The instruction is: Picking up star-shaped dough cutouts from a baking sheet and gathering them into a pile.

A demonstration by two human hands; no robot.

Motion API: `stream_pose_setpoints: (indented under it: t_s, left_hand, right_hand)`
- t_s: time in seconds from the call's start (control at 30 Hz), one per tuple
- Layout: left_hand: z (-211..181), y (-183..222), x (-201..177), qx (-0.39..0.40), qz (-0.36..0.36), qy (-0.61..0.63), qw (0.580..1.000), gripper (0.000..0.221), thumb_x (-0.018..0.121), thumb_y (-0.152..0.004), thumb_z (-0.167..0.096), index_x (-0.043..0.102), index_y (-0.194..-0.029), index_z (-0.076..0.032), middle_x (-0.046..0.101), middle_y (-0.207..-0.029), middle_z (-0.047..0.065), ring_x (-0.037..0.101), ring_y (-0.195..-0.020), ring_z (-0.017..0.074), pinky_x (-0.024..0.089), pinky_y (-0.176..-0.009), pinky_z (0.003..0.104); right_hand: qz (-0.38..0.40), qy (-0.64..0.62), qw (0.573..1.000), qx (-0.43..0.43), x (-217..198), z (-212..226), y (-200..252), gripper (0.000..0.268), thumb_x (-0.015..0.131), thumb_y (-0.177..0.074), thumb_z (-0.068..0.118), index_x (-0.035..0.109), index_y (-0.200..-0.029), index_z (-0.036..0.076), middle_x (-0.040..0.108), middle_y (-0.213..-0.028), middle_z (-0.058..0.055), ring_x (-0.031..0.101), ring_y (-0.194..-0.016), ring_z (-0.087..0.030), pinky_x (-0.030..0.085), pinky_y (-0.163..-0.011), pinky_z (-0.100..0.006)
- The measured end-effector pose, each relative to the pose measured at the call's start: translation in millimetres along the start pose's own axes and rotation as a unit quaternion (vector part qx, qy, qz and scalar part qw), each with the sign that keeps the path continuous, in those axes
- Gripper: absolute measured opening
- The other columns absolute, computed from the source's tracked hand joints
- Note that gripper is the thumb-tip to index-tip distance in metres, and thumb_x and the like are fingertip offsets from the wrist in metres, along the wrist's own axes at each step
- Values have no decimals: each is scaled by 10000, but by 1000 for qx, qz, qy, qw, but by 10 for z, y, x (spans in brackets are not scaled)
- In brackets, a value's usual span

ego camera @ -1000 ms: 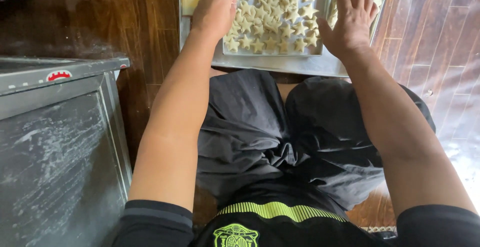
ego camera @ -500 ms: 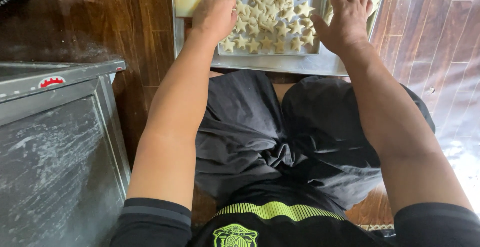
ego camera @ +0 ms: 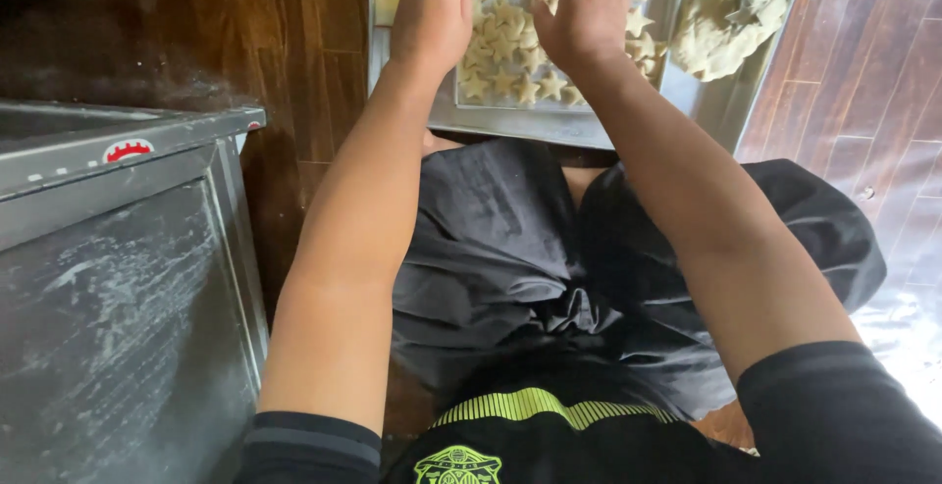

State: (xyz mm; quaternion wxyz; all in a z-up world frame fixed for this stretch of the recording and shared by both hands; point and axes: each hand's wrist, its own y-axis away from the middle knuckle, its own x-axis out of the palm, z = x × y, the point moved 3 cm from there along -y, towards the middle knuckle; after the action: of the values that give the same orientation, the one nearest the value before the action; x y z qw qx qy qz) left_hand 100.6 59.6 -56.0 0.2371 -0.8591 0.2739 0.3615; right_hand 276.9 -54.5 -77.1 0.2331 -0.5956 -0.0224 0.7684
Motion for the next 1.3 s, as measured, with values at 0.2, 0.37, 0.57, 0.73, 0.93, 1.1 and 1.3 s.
stream_pose_setpoints:
  t_s: [0.2,0.37,0.57,0.73,0.93,1.1,1.3]
  left_hand:
    - [18,7,-104,-21,24,42,999,275,558,-901,11,644,-1151,-68,708,-1160,123,693,-983,334,556,-844,435]
    - [4,33,-27,-54,78,11,995,109,573,-939,-106,622,-1036,-122,712,-1007,110,674,-846,358,540,-730,487]
    - [-141,-48,23,-125,129,30,983,283,534,-906,-324,675,-1009,-102,721,-892,109,665,-780,345,519,-718,448]
    - [-42,-55,353,55,194,-173,964,173,684,-773,45,711,-883,-86,663,-953,129,666,-743,380,569,-688,497]
    - [-17,-22,255,39,205,-210,955,166,660,-825,-19,705,-974,-77,668,-948,129,665,-695,377,568,-661,507]
    - [-169,-6,-37,52,127,-131,982,112,692,-863,-71,682,-975,-65,683,-913,121,650,-724,357,549,-678,474]
    - [-218,115,48,-15,277,-192,941,524,687,-842,-51,608,-1359,-93,696,-1009,191,695,-810,430,569,-677,544]
  right_hand:
    - [74,46,995,45,173,-72,-86,90,763,-812,235,739,-754,171,696,-926,-133,563,-911,-350,400,-885,-460]
    - [94,60,993,47,264,-89,-107,90,727,-815,228,745,-747,173,696,-868,-99,556,-884,-326,399,-847,-445]
    - [68,13,997,38,238,-221,-6,75,710,-797,188,709,-724,170,671,-807,-59,563,-826,-301,391,-863,-439]
    - [54,-32,996,58,163,-264,37,97,718,-828,188,709,-734,166,646,-869,-51,561,-876,-284,385,-851,-403]
    - [44,-43,997,50,69,-256,44,84,730,-811,204,716,-735,170,644,-874,-39,554,-855,-278,411,-827,-396]
    - [20,-83,996,4,-105,-344,-5,71,699,-853,70,742,-890,114,701,-884,-27,614,-871,-239,437,-740,-385]
    - [88,29,972,-216,-315,-128,-103,204,659,-1039,138,822,-1156,176,720,-1059,2,570,-1025,-252,348,-989,-448]
